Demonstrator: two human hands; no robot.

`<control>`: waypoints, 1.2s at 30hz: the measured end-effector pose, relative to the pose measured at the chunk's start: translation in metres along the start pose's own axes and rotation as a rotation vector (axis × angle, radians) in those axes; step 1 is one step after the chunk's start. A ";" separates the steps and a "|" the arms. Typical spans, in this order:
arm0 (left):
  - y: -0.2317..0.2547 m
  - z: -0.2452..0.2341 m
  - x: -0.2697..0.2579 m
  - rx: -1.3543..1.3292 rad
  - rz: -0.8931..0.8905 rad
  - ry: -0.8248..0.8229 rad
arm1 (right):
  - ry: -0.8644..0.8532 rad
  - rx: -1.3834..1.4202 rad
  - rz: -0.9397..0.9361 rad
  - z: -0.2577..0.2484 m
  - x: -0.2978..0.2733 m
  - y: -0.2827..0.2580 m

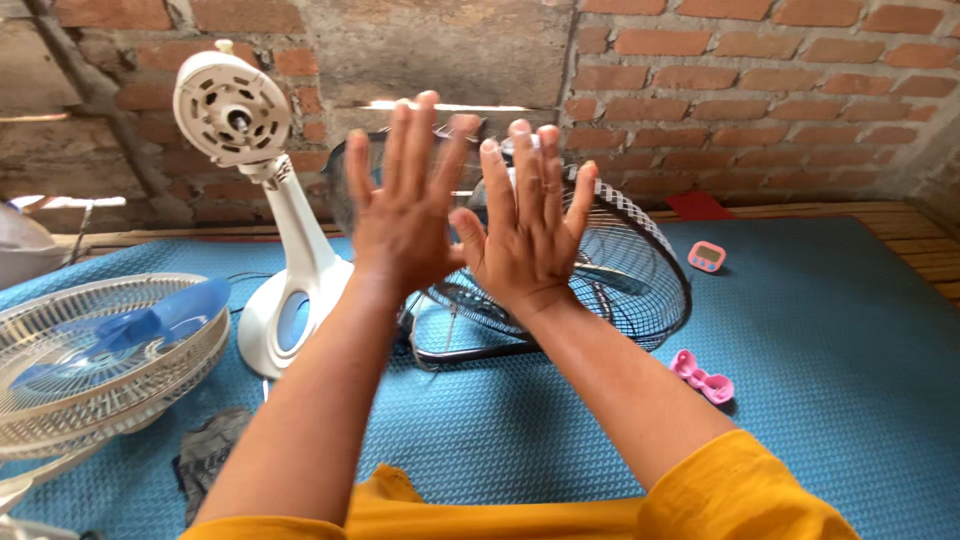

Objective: The person assembles the front grille of a black electric fan, aligning it with the fan blades and securing it with a screwdriver. They then attach the rear grille and tighten the screws to complete the assembly.

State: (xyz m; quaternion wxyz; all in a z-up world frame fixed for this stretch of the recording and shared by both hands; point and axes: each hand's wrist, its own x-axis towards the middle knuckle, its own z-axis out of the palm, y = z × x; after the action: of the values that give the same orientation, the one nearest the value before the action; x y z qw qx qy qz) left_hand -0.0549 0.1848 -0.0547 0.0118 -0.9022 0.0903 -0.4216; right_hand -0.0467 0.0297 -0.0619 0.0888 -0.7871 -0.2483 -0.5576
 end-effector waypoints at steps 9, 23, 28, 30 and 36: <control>-0.091 0.038 -0.109 -0.074 -0.364 -0.371 | -0.012 -0.341 -0.102 0.041 -0.011 -0.027; -0.134 0.147 -0.267 -0.088 -0.841 -1.029 | 0.100 -0.399 -0.203 0.068 -0.022 -0.057; -0.134 0.180 -0.301 -0.116 -0.889 -1.229 | 0.098 -0.429 -0.231 0.068 -0.023 -0.053; -0.137 0.188 -0.311 -0.111 -0.862 -1.279 | 0.126 -0.459 -0.243 0.068 -0.022 -0.053; -0.142 0.223 -0.339 -0.053 -0.855 -1.307 | 0.124 -0.416 -0.239 0.065 -0.024 -0.053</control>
State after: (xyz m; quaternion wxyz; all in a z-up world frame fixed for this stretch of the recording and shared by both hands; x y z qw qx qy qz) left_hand -0.0760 0.3708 -0.4422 -0.1223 -0.9240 -0.2802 0.2295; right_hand -0.0248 0.0954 -0.1150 -0.1268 -0.7178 -0.2135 -0.6505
